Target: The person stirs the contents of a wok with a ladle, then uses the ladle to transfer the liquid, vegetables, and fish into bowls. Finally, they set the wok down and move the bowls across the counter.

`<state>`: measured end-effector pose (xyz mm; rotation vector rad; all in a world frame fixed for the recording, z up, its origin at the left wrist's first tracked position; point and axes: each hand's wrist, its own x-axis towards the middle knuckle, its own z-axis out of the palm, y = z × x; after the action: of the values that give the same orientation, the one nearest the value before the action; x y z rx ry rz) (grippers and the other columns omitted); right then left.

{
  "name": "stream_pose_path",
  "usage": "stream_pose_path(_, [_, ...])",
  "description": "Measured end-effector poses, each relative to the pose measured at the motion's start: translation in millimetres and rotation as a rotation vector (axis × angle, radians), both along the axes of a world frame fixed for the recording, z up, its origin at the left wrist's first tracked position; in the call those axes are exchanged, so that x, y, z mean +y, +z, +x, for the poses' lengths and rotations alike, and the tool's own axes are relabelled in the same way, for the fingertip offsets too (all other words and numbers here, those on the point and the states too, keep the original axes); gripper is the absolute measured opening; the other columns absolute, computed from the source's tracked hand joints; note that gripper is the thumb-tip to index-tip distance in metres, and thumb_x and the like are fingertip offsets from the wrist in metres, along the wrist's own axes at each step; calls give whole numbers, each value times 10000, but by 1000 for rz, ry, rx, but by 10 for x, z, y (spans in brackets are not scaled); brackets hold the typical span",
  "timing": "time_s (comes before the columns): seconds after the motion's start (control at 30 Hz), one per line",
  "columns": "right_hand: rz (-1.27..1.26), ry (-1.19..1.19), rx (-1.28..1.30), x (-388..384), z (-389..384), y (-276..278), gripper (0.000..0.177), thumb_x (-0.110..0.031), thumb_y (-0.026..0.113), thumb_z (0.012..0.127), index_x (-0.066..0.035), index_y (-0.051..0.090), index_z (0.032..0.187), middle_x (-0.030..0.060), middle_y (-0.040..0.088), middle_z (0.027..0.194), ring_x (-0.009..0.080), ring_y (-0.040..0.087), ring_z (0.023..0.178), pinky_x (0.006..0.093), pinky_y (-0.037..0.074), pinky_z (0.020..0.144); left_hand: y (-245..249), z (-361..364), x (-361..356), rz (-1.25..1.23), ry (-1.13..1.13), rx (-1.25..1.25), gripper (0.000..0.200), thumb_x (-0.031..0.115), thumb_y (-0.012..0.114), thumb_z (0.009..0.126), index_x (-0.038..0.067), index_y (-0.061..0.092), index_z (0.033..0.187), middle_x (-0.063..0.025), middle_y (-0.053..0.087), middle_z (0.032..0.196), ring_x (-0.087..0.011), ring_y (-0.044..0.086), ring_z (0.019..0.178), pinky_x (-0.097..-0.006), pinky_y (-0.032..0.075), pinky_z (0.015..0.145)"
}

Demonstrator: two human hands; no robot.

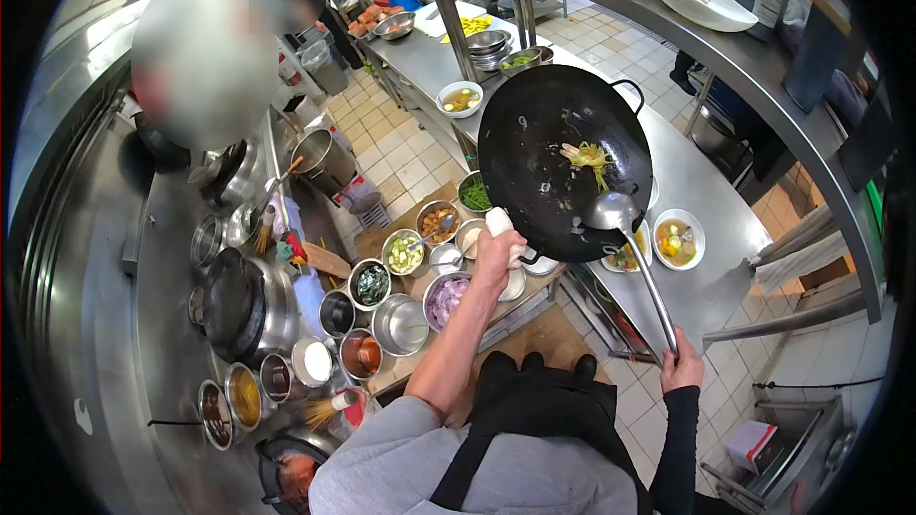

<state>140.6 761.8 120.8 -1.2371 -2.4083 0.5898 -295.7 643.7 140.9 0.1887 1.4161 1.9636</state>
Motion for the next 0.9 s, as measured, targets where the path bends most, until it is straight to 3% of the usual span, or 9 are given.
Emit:
stream_pose_path(0.1, [-154, -84, -15, -36, -192, 35, 560, -25, 671, 885, -90, 610, 1437, 249, 723, 1039, 415, 716, 890, 480, 566, 816, -100, -28, -1, 61, -46, 52, 273, 60, 675, 744, 27, 629, 1011, -33, 655, 845, -147, 634, 659, -290, 490, 526])
stream_pose_path(0.2, [-39, -43, 31, 36, -227, -115, 563, -61, 678, 896, -122, 602, 1451, 247, 733, 1089, 409, 724, 955, 496, 564, 846, -117, 4, 12, 78, -8, 72, 156, 56, 684, 771, 12, 647, 916, -67, 658, 750, -180, 653, 618, -324, 529, 547])
stream_pose_path(0.3, [6, -40, 48, 109, -163, -300, 533, -147, 675, 914, -151, 608, 1443, 249, 729, 1093, 433, 705, 990, 526, 553, 853, -345, -57, 38, -120, 65, 125, 279, 50, 692, 764, 18, 609, 1028, -71, 663, 848, -176, 639, 699, -326, 531, 655])
stream_pose_path(0.37, [-63, -86, -23, 108, -171, -128, 483, -195, 664, 927, -139, 629, 1405, 266, 714, 1028, 472, 676, 948, 531, 543, 823, -456, -61, 43, -15, 34, 159, 286, 29, 710, 743, 7, 595, 1004, -81, 654, 822, -170, 612, 698, -340, 524, 680])
stream_pose_path(0.4, [-80, -86, -33, 117, -201, -4, 486, -187, 669, 927, -140, 628, 1409, 263, 718, 1027, 467, 680, 947, 527, 545, 823, -441, -88, 60, 49, -20, 172, 265, 13, 699, 735, 10, 603, 982, -71, 654, 830, -166, 621, 701, -337, 523, 668])
stream_pose_path(0.43, [-90, -65, -26, 126, -214, 80, 489, -178, 673, 927, -140, 626, 1413, 260, 722, 1027, 463, 684, 945, 522, 547, 824, 49, 93, 52, -43, -45, 135, 230, -9, 673, 734, 8, 614, 956, -58, 657, 834, -162, 631, 704, -327, 516, 655])
stream_pose_path(0.5, [-89, -65, -7, 148, -144, 22, 491, -164, 680, 925, -140, 627, 1412, 256, 726, 1037, 457, 688, 947, 521, 549, 825, 1, 94, 112, 85, -46, 180, 226, -24, 652, 734, 12, 628, 956, -52, 672, 866, -166, 640, 716, -306, 509, 654])
stream_pose_path(0.73, [-44, -61, -32, 37, 211, 2, 514, -151, 697, 923, -148, 607, 1429, 232, 730, 1041, 426, 698, 901, 498, 560, 811, -170, 7, 178, 101, -22, 196, 227, -10, 657, 760, 29, 621, 980, -42, 652, 832, -164, 639, 684, -306, 520, 627])
stream_pose_path(0.9, [13, -79, -120, -68, 567, 158, 560, -154, 696, 926, -229, 569, 1467, 174, 686, 926, 408, 687, 833, 496, 556, 730, -14, 119, 194, 79, 20, 208, 225, -22, 653, 753, 45, 600, 961, -24, 622, 834, -148, 607, 700, -297, 489, 646])
